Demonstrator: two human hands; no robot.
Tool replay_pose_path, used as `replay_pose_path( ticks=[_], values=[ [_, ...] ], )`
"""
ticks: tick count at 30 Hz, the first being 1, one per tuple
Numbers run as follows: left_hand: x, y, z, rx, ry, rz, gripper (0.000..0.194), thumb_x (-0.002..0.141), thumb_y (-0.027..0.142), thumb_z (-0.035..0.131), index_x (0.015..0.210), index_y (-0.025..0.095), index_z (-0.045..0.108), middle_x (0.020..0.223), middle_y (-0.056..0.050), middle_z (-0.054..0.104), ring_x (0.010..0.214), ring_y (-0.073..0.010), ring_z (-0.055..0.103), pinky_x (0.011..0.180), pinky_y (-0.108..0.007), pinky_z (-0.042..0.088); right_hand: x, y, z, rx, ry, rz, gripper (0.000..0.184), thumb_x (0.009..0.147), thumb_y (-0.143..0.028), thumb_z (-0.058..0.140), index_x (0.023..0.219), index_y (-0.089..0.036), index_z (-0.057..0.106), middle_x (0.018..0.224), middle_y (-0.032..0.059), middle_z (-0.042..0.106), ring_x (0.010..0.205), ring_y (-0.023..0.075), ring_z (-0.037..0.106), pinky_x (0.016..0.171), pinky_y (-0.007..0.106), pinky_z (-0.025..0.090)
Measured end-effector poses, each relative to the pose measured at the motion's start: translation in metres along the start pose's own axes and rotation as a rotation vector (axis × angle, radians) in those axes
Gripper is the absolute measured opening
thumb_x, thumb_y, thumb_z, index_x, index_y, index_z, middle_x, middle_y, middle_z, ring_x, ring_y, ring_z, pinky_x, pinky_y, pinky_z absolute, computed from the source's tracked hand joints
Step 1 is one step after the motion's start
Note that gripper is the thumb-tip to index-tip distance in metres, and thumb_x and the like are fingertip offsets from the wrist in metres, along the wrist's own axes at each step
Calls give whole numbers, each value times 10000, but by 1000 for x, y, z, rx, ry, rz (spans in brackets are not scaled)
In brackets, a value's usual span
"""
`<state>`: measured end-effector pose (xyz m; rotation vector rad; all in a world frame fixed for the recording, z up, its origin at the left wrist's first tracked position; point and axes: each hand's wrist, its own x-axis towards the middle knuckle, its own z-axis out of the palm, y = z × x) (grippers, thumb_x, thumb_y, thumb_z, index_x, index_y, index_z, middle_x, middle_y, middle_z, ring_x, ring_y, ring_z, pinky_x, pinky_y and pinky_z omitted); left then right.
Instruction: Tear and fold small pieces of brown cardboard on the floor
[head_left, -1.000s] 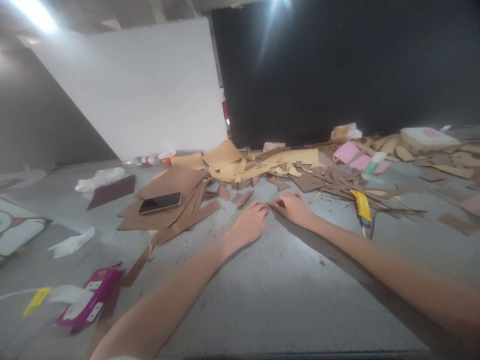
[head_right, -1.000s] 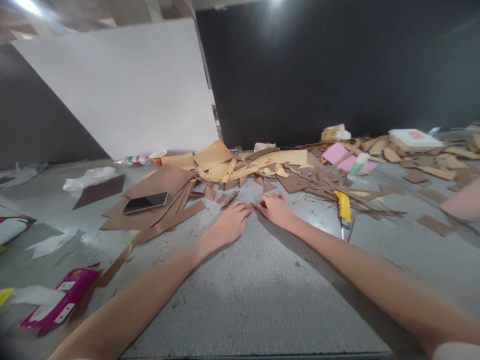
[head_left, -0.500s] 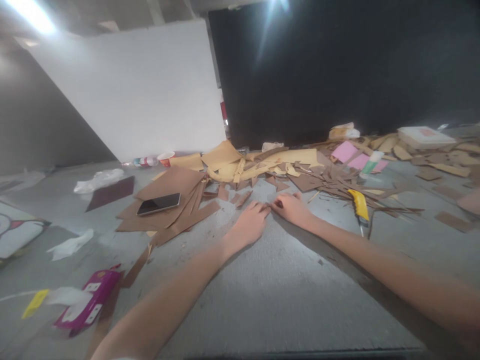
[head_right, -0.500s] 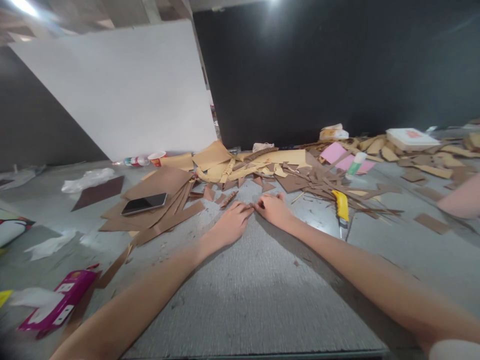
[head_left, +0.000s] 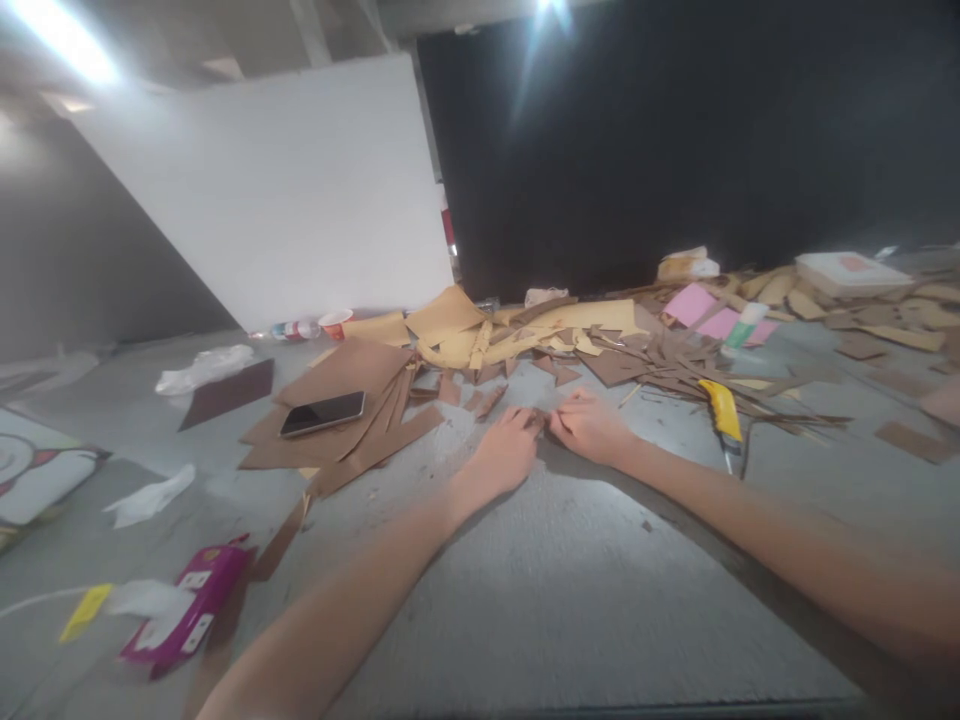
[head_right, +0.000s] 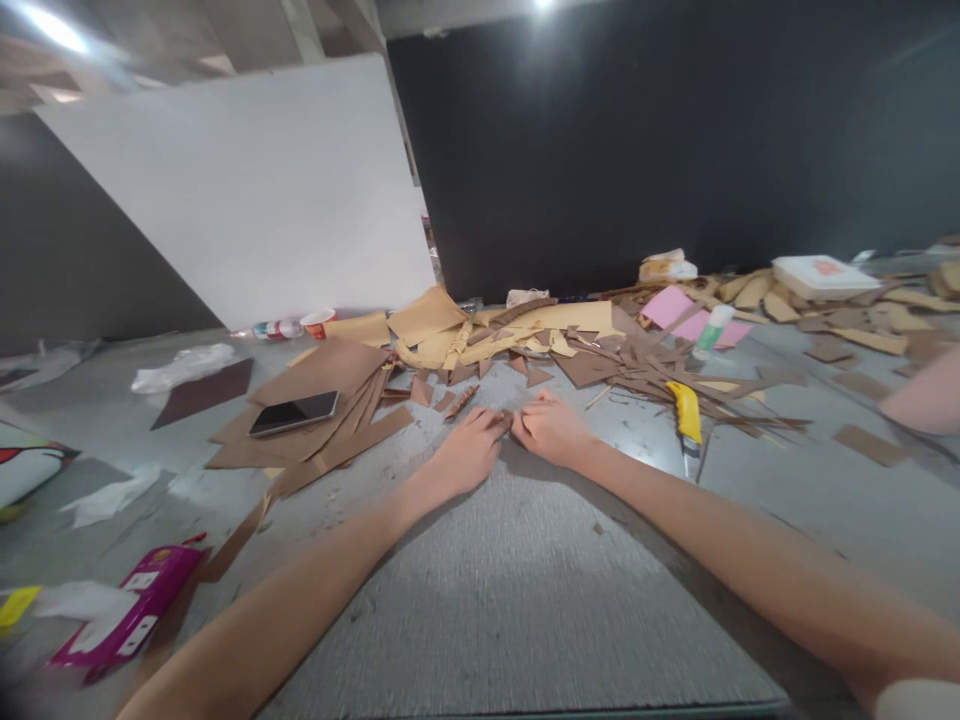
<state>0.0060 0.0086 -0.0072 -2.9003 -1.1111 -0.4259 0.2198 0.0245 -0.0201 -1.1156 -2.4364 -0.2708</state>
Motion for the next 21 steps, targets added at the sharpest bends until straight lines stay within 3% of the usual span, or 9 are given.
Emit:
replay_pose_path(
  ticks=[7, 11, 17, 21],
  values=[
    [-1, -1, 2, -8, 7, -10, 465, 950, 47, 429, 1369, 151, 602, 1320, -133, 635, 1286, -279, 553, 1110, -419, 465, 0, 13, 5, -95, -70, 54, 553, 1048, -230, 417, 607, -188, 748, 644, 101, 738, 587, 205, 589, 892, 410, 389],
    [-1, 0, 3, 5, -2, -28, 467, 944, 45, 436, 1369, 130, 610, 1324, -135, 640, 1282, -285, 562, 1102, -419, 476, 0, 16, 4, -129, -108, 16, 573, 1058, -251, 399, 620, -186, 762, 647, 104, 737, 586, 202, 579, 905, 416, 387],
    [-2, -6, 10, -82, 58, -66, 455, 960, 68, 450, 1368, 161, 627, 1392, -114, 626, 1342, -266, 535, 1172, -434, 440, -2, 14, 1, -7, -66, -67, 560, 1044, -246, 383, 596, -204, 716, 611, 82, 695, 564, 189, 524, 899, 416, 399],
    [-4, -9, 11, -84, 58, -58, 446, 985, 98, 457, 1407, 109, 602, 1449, -156, 586, 1388, -287, 497, 1200, -446, 414, -3, 11, -1, 146, -90, -155, 559, 1072, -268, 342, 631, -220, 681, 614, 50, 665, 598, 182, 525, 877, 382, 421]
  ],
)
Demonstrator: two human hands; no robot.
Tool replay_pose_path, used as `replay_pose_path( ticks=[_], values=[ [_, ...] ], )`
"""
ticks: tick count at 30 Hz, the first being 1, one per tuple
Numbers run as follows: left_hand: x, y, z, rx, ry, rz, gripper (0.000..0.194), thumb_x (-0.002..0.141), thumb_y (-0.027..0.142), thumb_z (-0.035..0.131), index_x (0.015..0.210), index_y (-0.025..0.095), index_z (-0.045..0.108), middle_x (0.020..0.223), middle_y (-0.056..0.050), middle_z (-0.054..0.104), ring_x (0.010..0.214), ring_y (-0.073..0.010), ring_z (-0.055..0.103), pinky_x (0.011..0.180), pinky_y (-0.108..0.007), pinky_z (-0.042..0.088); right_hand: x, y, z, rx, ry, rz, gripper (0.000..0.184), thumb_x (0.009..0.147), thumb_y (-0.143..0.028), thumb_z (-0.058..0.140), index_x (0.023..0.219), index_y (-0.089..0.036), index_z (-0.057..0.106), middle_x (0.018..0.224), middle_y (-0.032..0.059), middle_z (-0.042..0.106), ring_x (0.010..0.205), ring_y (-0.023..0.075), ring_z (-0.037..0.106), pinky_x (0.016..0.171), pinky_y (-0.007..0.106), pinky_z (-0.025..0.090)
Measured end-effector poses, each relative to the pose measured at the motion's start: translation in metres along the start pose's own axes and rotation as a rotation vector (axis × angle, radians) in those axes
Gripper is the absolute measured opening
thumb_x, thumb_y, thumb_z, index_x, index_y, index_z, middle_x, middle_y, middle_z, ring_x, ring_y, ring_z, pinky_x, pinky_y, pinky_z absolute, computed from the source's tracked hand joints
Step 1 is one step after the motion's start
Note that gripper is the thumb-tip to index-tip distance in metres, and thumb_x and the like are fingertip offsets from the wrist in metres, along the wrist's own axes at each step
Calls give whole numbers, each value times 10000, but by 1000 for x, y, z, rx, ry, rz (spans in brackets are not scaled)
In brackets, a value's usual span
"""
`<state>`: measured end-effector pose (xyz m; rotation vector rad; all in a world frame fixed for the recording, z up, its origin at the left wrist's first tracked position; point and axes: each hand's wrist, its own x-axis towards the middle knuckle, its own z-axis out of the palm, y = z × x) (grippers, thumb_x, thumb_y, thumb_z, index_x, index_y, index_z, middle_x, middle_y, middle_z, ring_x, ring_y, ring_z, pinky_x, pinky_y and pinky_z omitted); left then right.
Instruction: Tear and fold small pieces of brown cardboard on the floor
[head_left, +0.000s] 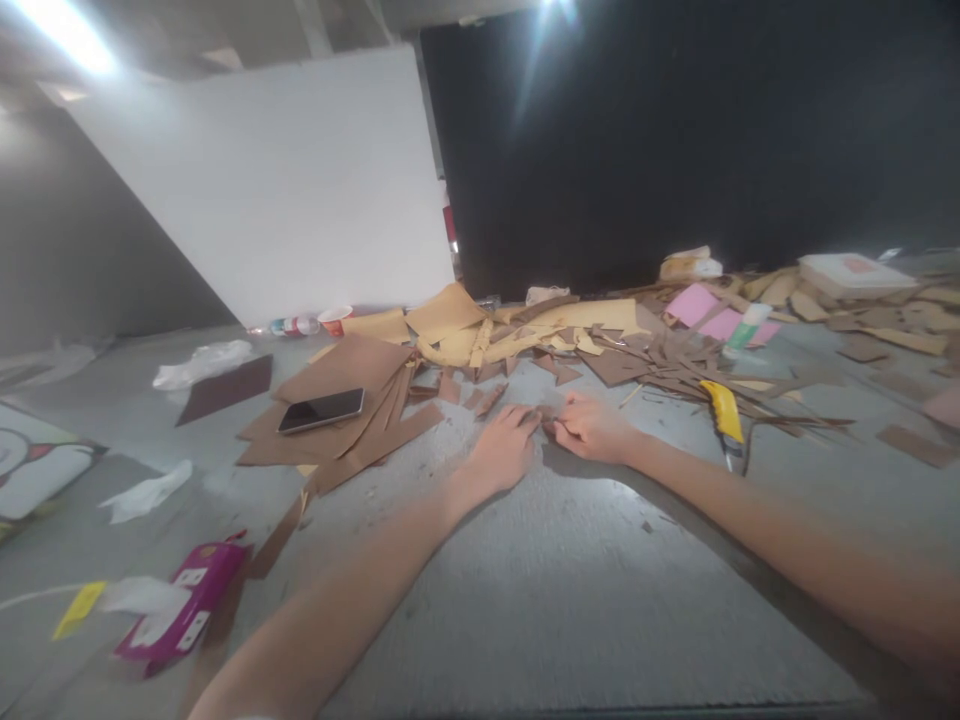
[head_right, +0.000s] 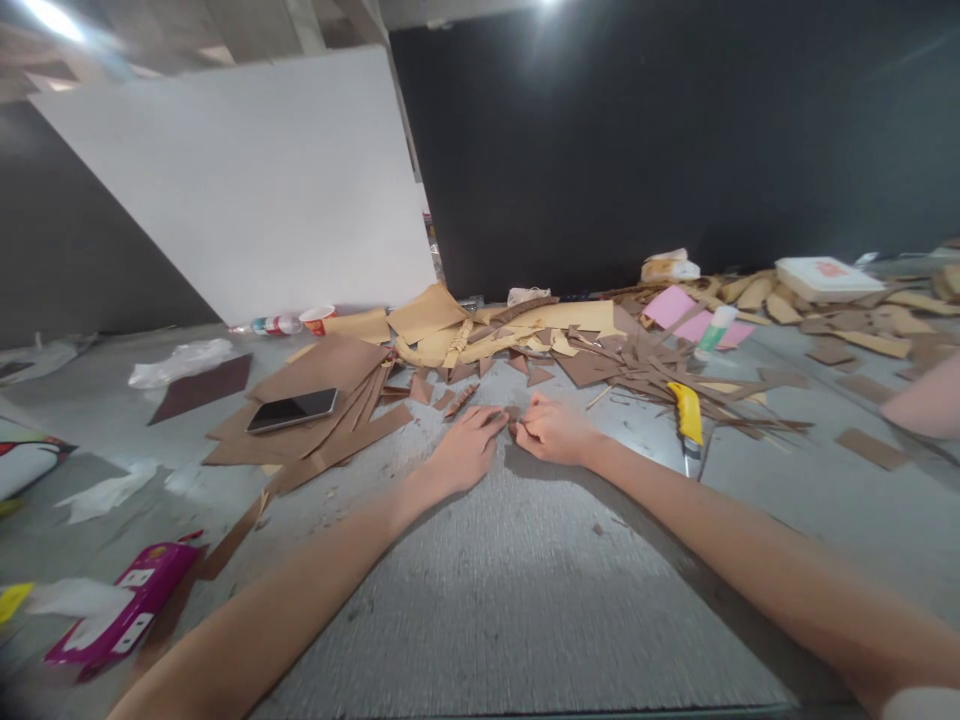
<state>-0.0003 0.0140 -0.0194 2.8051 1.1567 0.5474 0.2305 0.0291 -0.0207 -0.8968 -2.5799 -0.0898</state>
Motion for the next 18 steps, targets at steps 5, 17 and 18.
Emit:
replay_pose_path(
  ticks=[5, 17, 18],
  values=[
    [1, 2, -3, 19, 1, 19, 447, 995, 95, 438, 1417, 87, 586, 1429, -171, 587, 1368, -298, 493, 1176, -455, 434, 0, 2, 4, 122, 70, -28, 575, 1108, -305, 342, 604, -212, 601, 593, 17, 610, 569, 157, 501, 843, 361, 417],
    [2, 0, -2, -29, 13, 76, 437, 981, 67, 430, 1359, 131, 640, 1364, -120, 669, 1306, -254, 573, 1173, -429, 442, 1, 11, 9, 132, 243, 150, 575, 1136, -368, 310, 713, -207, 665, 645, 40, 666, 633, 194, 588, 821, 371, 424],
    [2, 0, -2, -28, 9, 83, 438, 984, 70, 427, 1362, 131, 639, 1368, -119, 670, 1311, -254, 573, 1174, -430, 440, 2, 13, 9, 120, 240, 182, 552, 1136, -377, 315, 769, -208, 692, 695, 49, 690, 685, 205, 613, 819, 372, 423]
  ],
)
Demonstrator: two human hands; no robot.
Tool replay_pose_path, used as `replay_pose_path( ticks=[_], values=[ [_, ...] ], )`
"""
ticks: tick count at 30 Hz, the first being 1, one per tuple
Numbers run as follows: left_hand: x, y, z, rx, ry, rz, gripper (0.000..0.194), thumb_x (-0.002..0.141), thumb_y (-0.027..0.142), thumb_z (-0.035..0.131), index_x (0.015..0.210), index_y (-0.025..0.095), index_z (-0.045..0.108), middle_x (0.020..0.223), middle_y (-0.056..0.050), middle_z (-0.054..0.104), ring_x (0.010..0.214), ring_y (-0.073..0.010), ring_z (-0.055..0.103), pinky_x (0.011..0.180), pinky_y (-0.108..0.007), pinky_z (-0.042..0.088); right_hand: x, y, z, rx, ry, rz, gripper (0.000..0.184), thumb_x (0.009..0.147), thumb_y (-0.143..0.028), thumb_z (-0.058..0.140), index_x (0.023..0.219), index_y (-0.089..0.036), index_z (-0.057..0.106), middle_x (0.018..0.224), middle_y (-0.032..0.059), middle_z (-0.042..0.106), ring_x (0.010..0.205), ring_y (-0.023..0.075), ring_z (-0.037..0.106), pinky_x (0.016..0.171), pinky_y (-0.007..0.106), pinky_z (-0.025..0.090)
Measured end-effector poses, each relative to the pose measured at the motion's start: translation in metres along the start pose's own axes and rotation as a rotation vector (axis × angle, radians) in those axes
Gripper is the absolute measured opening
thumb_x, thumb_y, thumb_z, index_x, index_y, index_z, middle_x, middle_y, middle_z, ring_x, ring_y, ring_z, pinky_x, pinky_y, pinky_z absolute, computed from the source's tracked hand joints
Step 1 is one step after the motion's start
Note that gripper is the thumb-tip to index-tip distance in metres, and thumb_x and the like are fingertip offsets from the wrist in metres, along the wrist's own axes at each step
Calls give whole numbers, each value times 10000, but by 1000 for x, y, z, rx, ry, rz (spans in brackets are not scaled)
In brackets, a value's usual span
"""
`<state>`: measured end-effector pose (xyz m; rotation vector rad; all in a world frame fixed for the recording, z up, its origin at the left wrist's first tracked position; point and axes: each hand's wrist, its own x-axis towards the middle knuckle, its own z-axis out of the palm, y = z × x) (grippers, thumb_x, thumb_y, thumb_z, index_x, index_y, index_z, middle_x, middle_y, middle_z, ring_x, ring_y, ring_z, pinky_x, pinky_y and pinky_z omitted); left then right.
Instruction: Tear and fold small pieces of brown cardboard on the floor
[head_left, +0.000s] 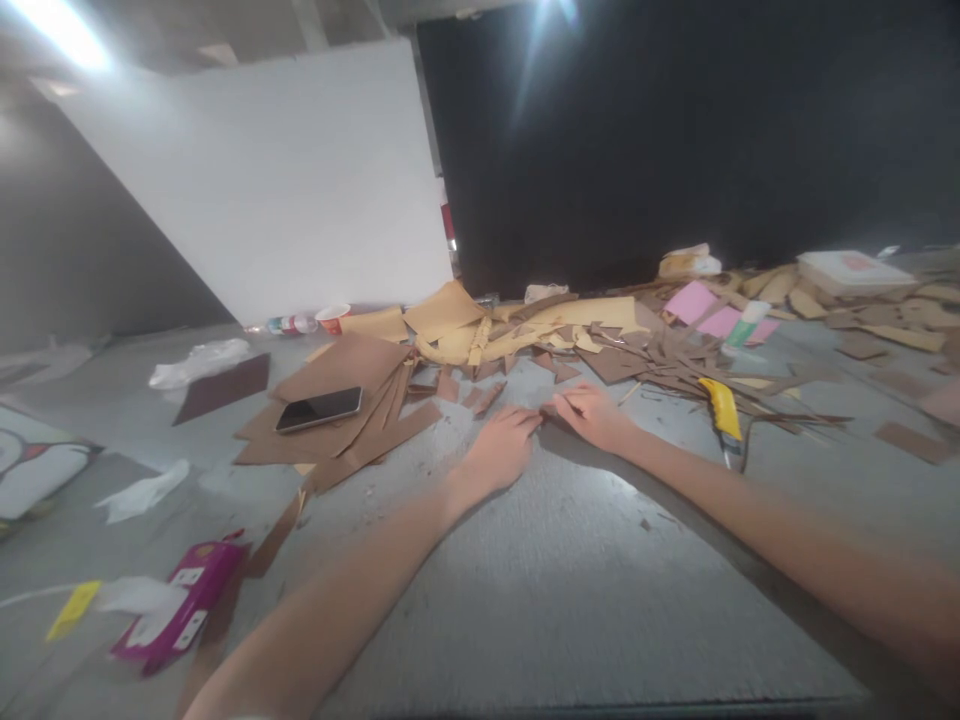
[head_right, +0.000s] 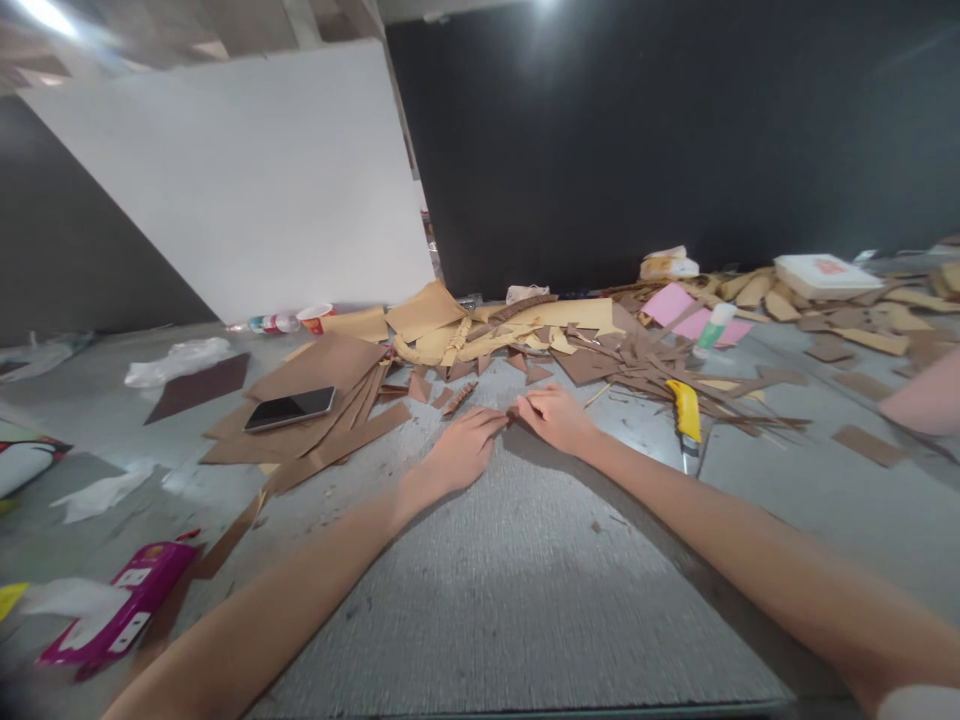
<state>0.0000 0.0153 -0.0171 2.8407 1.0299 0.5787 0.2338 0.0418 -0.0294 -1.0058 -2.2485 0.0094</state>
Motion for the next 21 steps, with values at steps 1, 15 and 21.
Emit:
replay_pose_path(
  ticks=[1, 15, 21],
  values=[
    [0, 0, 0, 3, -5, 5, 440, 986, 72, 424, 1366, 133, 638, 1372, -117, 670, 1314, -254, 573, 1175, -431, 439, 1, 1, 0, -21, -17, 18, 523, 1133, -386, 329, 822, -211, 710, 741, 52, 703, 728, 211, 627, 816, 370, 420],
    [-1, 2, -2, 44, -41, -17, 472, 967, 56, 441, 1390, 154, 625, 1380, -111, 639, 1325, -262, 523, 1150, -419, 445, 3, 7, 4, 11, -108, 144, 229, 1058, -336, 515, 898, -213, 624, 830, 25, 720, 748, 194, 630, 835, 353, 384],
    [-1, 0, 1, 106, -61, 21, 439, 980, 83, 443, 1378, 134, 622, 1392, -130, 624, 1327, -278, 522, 1136, -428, 452, 6, 6, 2, 6, -143, 197, 313, 1050, -364, 513, 794, -216, 616, 688, 12, 677, 632, 179, 583, 758, 333, 374]
  ],
)
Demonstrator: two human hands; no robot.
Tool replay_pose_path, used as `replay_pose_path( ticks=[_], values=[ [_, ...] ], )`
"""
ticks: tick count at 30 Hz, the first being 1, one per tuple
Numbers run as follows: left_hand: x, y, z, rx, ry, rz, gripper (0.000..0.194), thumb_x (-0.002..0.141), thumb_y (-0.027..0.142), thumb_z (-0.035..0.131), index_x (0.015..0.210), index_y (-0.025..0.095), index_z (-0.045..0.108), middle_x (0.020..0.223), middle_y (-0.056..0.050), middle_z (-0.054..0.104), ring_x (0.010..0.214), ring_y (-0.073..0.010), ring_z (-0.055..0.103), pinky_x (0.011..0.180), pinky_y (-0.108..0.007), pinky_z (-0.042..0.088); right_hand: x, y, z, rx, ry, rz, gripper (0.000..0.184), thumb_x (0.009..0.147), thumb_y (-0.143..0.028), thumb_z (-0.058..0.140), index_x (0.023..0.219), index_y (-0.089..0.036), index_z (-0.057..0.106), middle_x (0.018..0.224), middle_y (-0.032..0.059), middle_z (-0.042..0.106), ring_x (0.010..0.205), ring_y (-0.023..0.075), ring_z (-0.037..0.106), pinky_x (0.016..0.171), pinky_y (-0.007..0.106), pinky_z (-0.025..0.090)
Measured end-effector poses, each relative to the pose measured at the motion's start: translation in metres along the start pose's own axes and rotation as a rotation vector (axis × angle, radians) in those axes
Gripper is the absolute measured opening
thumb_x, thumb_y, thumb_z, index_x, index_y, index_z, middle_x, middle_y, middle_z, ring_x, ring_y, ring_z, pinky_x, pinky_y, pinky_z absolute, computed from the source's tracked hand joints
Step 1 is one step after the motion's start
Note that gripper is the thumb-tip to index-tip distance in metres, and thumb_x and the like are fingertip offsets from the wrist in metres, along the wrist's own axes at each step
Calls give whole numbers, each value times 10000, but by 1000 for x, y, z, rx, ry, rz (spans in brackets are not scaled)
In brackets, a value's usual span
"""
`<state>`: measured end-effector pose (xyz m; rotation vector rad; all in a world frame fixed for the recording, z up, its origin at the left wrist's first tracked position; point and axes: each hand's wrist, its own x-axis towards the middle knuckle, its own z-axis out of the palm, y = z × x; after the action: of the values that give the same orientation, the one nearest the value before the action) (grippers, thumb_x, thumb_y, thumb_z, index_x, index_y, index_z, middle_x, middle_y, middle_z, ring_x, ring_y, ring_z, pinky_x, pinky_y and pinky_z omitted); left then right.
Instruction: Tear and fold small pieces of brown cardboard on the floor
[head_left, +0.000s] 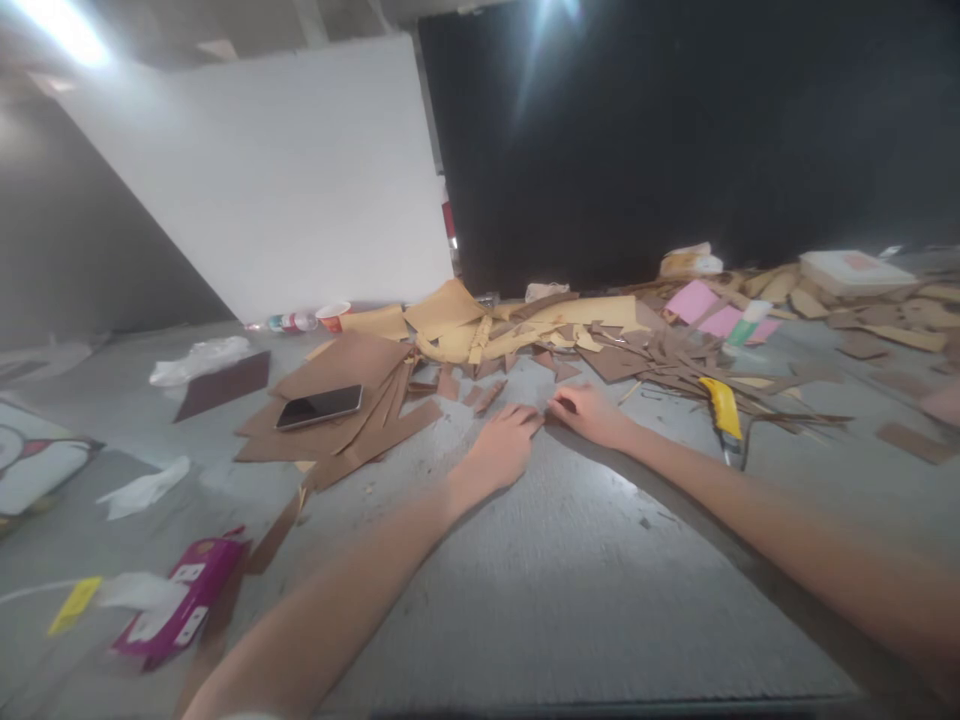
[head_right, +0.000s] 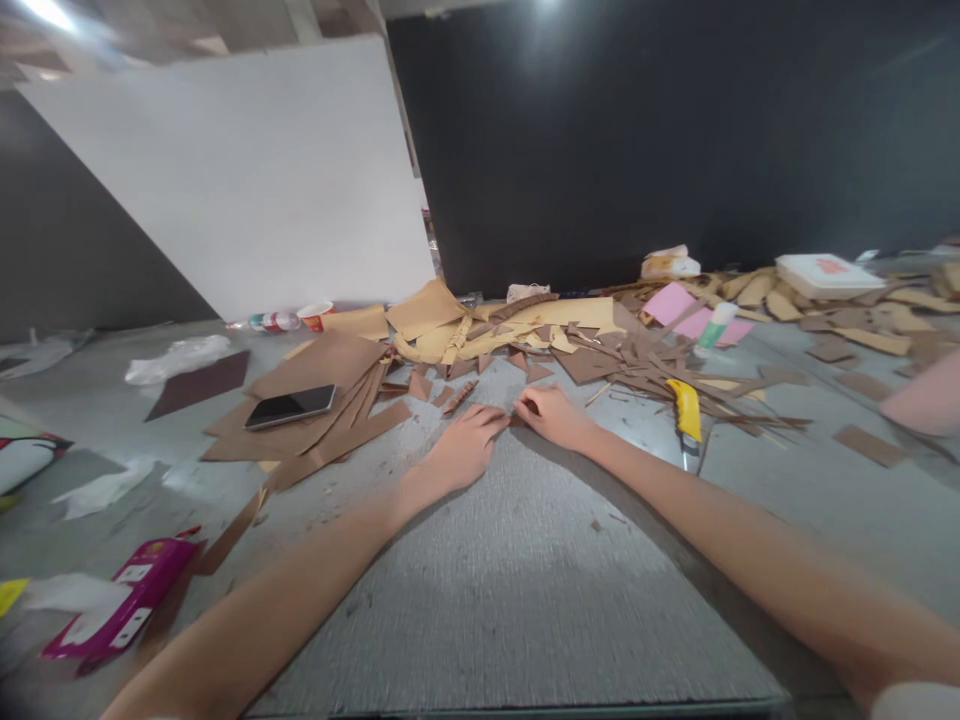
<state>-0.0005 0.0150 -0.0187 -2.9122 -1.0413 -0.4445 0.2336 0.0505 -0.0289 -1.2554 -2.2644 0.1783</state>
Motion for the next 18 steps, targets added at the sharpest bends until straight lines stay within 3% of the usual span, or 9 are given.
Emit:
replay_pose_path(
  ticks=[5, 8, 13, 18],
  values=[
    [0, 1, -1, 31, -8, 14, 425, 980, 83, 449, 1367, 110, 622, 1384, -142, 626, 1321, -289, 520, 1125, -432, 461, 0, 0, 0, -20, -13, 5, 457, 1076, -385, 442, 656, -218, 512, 588, 1, 596, 560, 165, 503, 686, 325, 338],
    [1, 3, -3, 33, -18, 4, 440, 990, 76, 432, 1390, 126, 609, 1392, -137, 623, 1335, -281, 517, 1128, -434, 459, -2, -2, -2, 1, -33, -8, 497, 1091, -437, 417, 660, -218, 532, 584, -4, 598, 557, 162, 496, 705, 327, 352],
    [1, 4, -4, 33, -24, 2, 431, 998, 85, 430, 1393, 93, 602, 1398, -150, 619, 1337, -286, 510, 1134, -432, 455, -5, -7, -3, -7, -26, -58, 343, 1017, -441, 591, 758, -216, 571, 701, -1, 681, 648, 172, 584, 795, 340, 375],
    [0, 8, -6, 7, -10, -41, 407, 995, 92, 429, 1357, 100, 614, 1387, -145, 622, 1331, -283, 513, 1139, -434, 452, -6, -7, 0, -72, 20, -128, 225, 1039, -359, 559, 866, -217, 583, 843, 31, 706, 780, 203, 634, 854, 365, 376]
  ],
)
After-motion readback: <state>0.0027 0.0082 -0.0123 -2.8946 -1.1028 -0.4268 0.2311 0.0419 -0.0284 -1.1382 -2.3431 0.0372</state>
